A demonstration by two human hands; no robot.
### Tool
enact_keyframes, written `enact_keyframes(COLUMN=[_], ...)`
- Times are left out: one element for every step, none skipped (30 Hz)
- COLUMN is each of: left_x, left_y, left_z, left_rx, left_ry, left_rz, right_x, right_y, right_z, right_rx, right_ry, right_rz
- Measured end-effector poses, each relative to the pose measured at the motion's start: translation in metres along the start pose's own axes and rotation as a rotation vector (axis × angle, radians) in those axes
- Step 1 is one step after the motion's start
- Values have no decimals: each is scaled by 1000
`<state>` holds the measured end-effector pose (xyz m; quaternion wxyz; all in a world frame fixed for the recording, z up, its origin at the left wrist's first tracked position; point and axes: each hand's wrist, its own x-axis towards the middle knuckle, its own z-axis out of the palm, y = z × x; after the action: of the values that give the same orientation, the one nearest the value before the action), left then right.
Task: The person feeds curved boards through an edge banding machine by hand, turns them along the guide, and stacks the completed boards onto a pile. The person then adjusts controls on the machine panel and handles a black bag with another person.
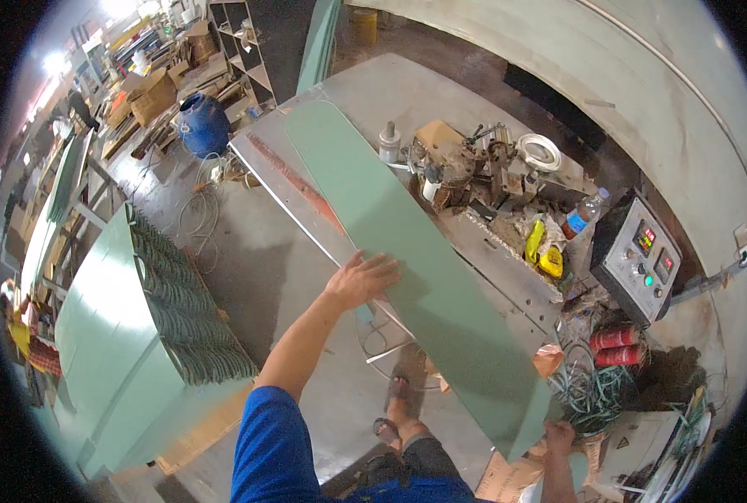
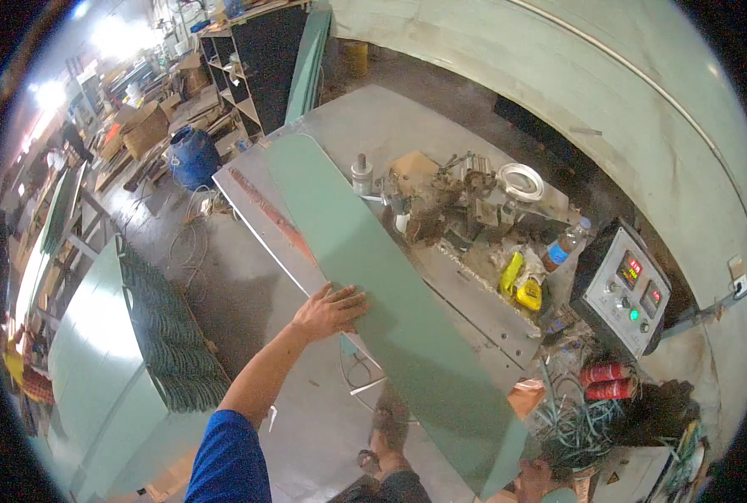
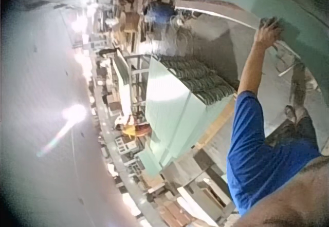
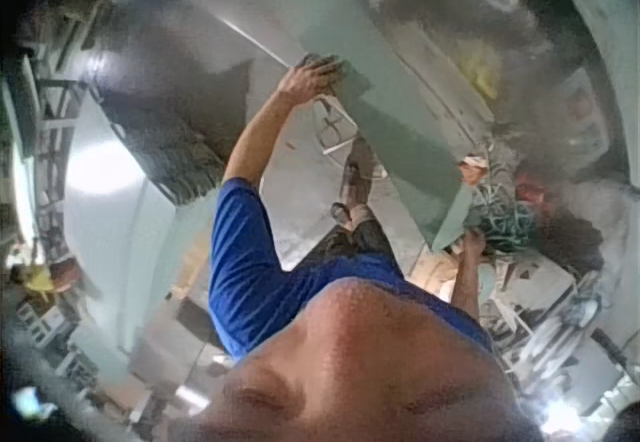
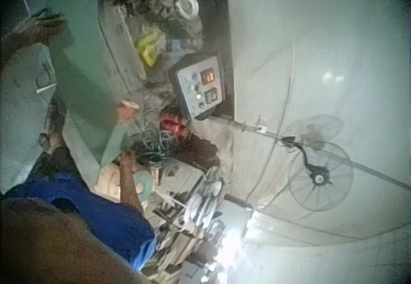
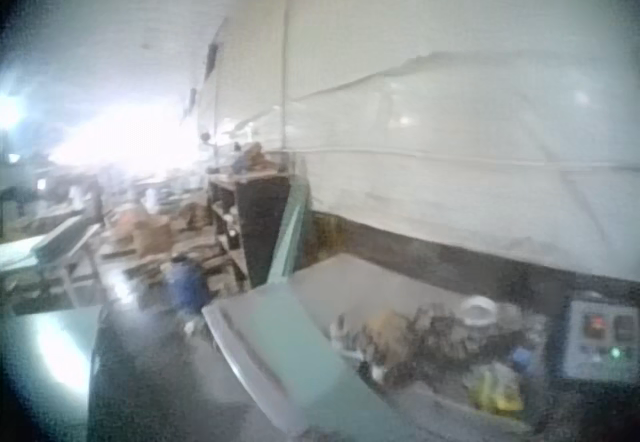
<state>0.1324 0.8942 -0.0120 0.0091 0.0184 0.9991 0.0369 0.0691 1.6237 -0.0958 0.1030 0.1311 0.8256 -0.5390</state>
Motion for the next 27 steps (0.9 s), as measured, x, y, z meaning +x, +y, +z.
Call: enact_keyframes(left_x=[3,6,5,12,17,20,24,28,31,33,35,36,39,41,41,44,47,52,55,53,53,50,50,49,51,54,56], left_y=[-6,-12,-19,-25,-32,-39,-47,-54,-62,-67,-73,-77,-84,-91,-97,-102,-107,-113,-120,-127,-134,-142,-150,-158,-165,-172,-178], left_z=[-3,-10,-15,-18,-20,-22,-23,-24,-26,-27,-31,-32,-32,-31,-31,-34,-37,-40,-38,-38,-36,-35,-34,-32,-32,-35,-37], left_rx=[1,1,0,-3,-4,-3,-5,20,45,42,5,-35,-38,-36,-31,-36,-39,-45,-53,-43,-38,-39,-25,-13,-22,-26,-29], left_ry=[-16,-41,-70,-79,-98,-122,-135,-133,-130,-142,-122,-105,-112,-113,-115,-119,-127,-129,-127,-136,-141,-148,-127,-107,-108,-111,-112], left_rz=[7,-2,-20,-4,-5,-14,-9,1,10,12,-4,-20,-18,-6,1,2,4,9,14,8,8,1,7,12,15,6,-6], right_x=[-3,-9,-26,-25,-18,-13,-10,-9,-9,-8,-2,3,8,12,18,21,28,39,46,46,40,33,24,16,12,12,15], right_y=[-22,-58,-111,-110,-103,-108,-113,-117,-121,-128,-126,-120,-115,-112,-111,-110,-101,-76,-63,-71,-84,-111,-141,-173,-192,-197,-197], right_z=[15,37,66,68,67,75,81,87,93,99,103,105,109,111,114,116,114,101,95,106,117,138,159,180,192,195,200], right_rx=[-167,-335,-450,-450,-376,-303,-230,-233,-178,-125,-125,-110,-94,-98,-106,-115,-119,-16,88,86,94,101,97,115,132,125,49], right_ry=[73,142,184,193,174,147,119,118,123,128,127,161,196,197,174,159,161,131,99,90,80,62,61,126,199,208,189], right_rz=[85,169,189,205,238,268,298,312,304,295,302,311,318,324,319,315,318,275,232,236,244,254,257,284,310,313,312])
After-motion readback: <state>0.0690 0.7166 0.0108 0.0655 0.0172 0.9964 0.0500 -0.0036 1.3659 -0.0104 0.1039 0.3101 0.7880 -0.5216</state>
